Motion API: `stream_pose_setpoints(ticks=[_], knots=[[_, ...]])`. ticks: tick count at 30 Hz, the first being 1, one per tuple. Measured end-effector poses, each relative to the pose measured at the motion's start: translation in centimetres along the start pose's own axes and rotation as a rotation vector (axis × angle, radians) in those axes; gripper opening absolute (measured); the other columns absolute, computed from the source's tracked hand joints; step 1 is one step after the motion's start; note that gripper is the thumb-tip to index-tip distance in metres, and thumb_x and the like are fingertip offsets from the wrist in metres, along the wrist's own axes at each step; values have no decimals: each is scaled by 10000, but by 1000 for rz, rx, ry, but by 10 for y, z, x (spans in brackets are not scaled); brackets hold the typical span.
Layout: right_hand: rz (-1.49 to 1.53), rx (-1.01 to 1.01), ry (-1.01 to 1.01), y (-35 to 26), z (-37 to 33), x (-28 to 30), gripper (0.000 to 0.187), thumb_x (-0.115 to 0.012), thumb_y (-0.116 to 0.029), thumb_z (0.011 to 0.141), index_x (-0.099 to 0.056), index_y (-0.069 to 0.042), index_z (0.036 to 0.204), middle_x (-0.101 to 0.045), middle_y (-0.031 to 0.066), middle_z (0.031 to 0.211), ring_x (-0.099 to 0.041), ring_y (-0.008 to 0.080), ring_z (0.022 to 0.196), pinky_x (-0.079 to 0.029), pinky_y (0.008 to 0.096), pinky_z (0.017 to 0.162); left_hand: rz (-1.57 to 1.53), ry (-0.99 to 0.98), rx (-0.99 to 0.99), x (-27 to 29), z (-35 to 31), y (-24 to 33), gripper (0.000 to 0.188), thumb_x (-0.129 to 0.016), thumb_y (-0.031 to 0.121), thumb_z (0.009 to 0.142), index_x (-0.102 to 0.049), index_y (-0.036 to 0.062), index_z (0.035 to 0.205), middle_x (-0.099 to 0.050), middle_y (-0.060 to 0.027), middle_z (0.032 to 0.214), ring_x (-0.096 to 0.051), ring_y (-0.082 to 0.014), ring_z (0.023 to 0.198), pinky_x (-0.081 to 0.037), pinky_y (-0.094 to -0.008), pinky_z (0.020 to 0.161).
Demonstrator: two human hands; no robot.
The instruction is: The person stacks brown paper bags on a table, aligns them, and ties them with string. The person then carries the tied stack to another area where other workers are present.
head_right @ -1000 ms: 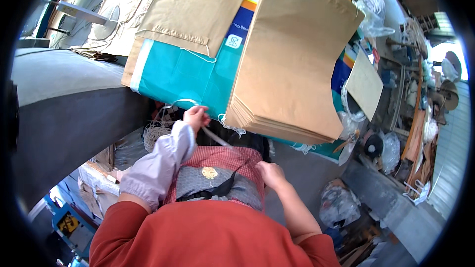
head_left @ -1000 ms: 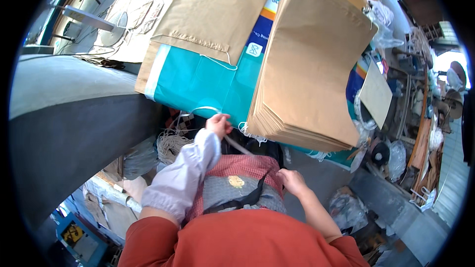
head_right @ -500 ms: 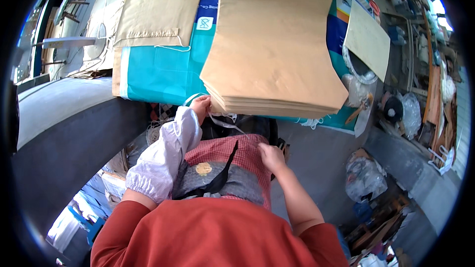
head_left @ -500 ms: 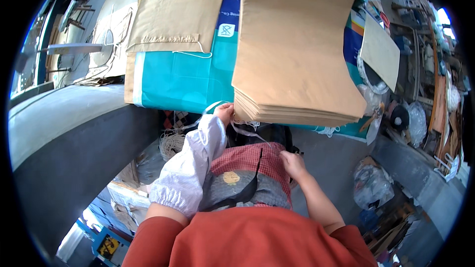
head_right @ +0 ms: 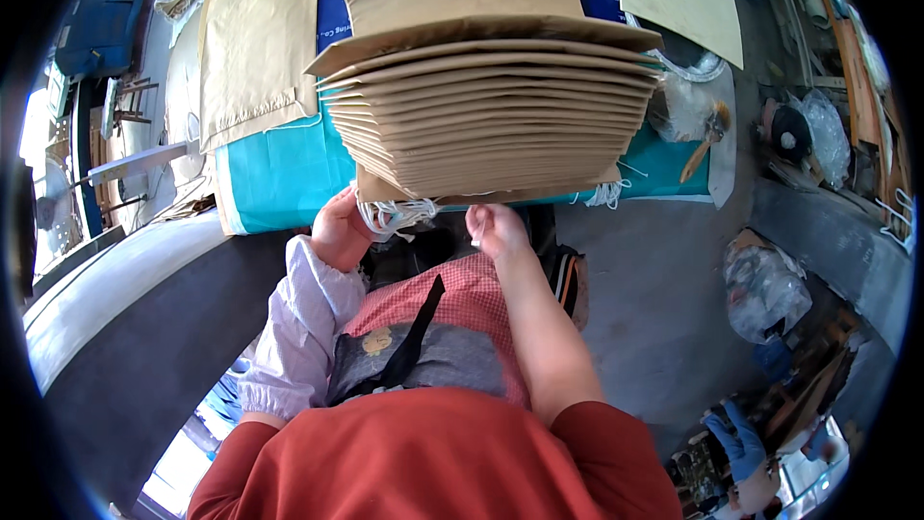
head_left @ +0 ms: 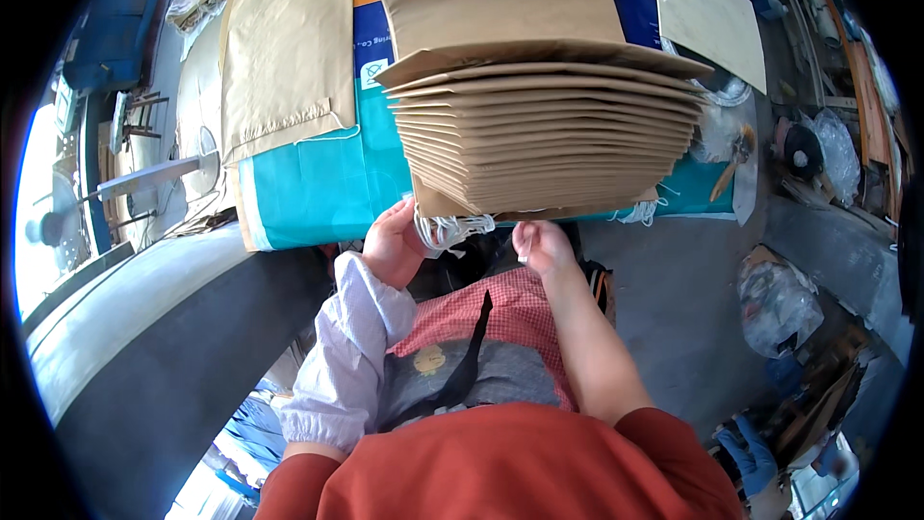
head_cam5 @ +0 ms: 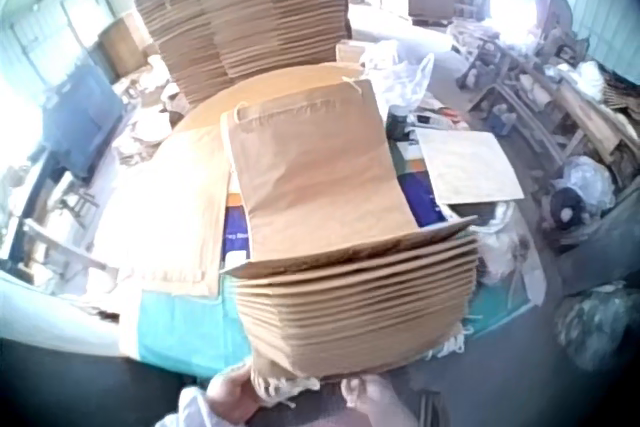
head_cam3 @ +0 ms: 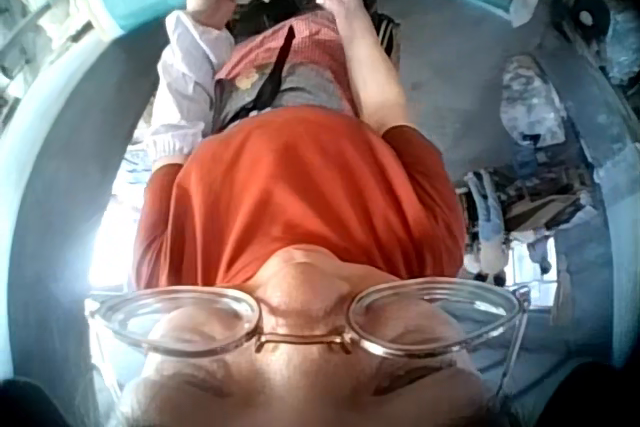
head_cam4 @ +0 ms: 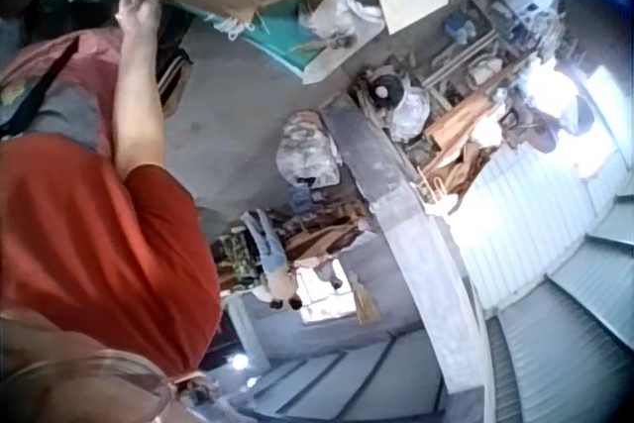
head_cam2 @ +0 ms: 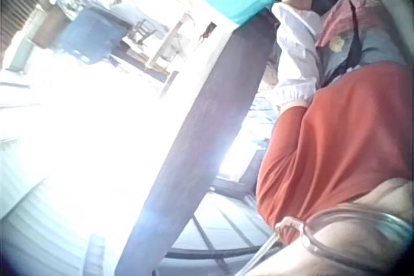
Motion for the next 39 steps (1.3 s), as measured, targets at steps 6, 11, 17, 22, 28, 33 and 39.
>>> stream_pose_setpoints(ticks=[6, 11, 17, 22, 28, 33, 39], knots=[[257, 85, -690, -55, -8, -26, 91, -566, -115, 891, -615, -83, 960, -603, 26, 773, -541, 141, 632, -504, 274, 724, 16, -139, 35, 19, 10, -16, 599, -525, 364, 937, -346, 67, 1426, -463, -118, 1411, -445, -313, 1287, -339, -520, 1073], [103, 253, -138, -69, -31, -35, 191, -525, -303, 919, -581, -122, 892, -512, -1, 630, -415, 106, 503, -377, 253, 538, 321, 154, 311, 193, 65, -33, 542, -646, 301, 877, -506, 45, 1334, -578, -143, 1283, -612, -253, 1086, -515, -404, 901], [-91, 241, -231, -126, -51, -30, 228, -497, -310, 929, -558, -94, 890, -482, -4, 604, -399, 136, 472, -340, 260, 481, 870, 408, 174, 169, 135, 58, 464, -658, 262, 865, -556, 22, 1249, -612, -129, 1176, -622, -229, 998, -517, -379, 844], [86, 441, -174, -176, -39, 22, 221, -506, -157, 897, -568, -31, 1068, -595, 42, 873, -392, 87, 465, -350, 202, 501, 1144, 477, 83, 142, 164, 89, 401, -668, 229, 854, -599, 3, 1178, -639, -118, 1087, -629, -208, 925, -519, -358, 797], [228, 492, -383, -215, -54, 21, 302, -512, -197, 906, -562, -32, 1153, -631, 49, 1030, -507, 98, 568, -398, 183, 525, 1310, 559, 41, 129, 161, 106, 328, -680, 189, 842, -649, -19, 1093, -673, -105, 981, -639, -184, 837, -521, -334, 739], [32, 529, 65, -258, -83, -7, 346, -545, -260, 909, -563, -73, 1200, -634, 38, 1107, -647, 139, 815, -490, 242, 652, 1390, 602, 14, 109, 163, 118, 272, -690, 156, 832, -691, -38, 1022, -701, -94, 892, -646, -164, 764, -522, -313, 692], [-701, 520, 114, -308, -74, -14, 288, -597, -343, 900, -648, -92, 1030, -671, 18, 944, -642, 137, 834, -499, 292, 712, 1538, 689, 36, 107, 165, 127, 271, -711, 161, 806, -711, -43, 985, -710, -98, 834, -651, -163, 722, -525, -317, 657]])
Point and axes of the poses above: each hand's wrist, its own z-axis towards the middle knuckle, its own x-axis out of the back of the hand, y = z × x, the point moved 8 cm from there along z, towards the middle knuckle
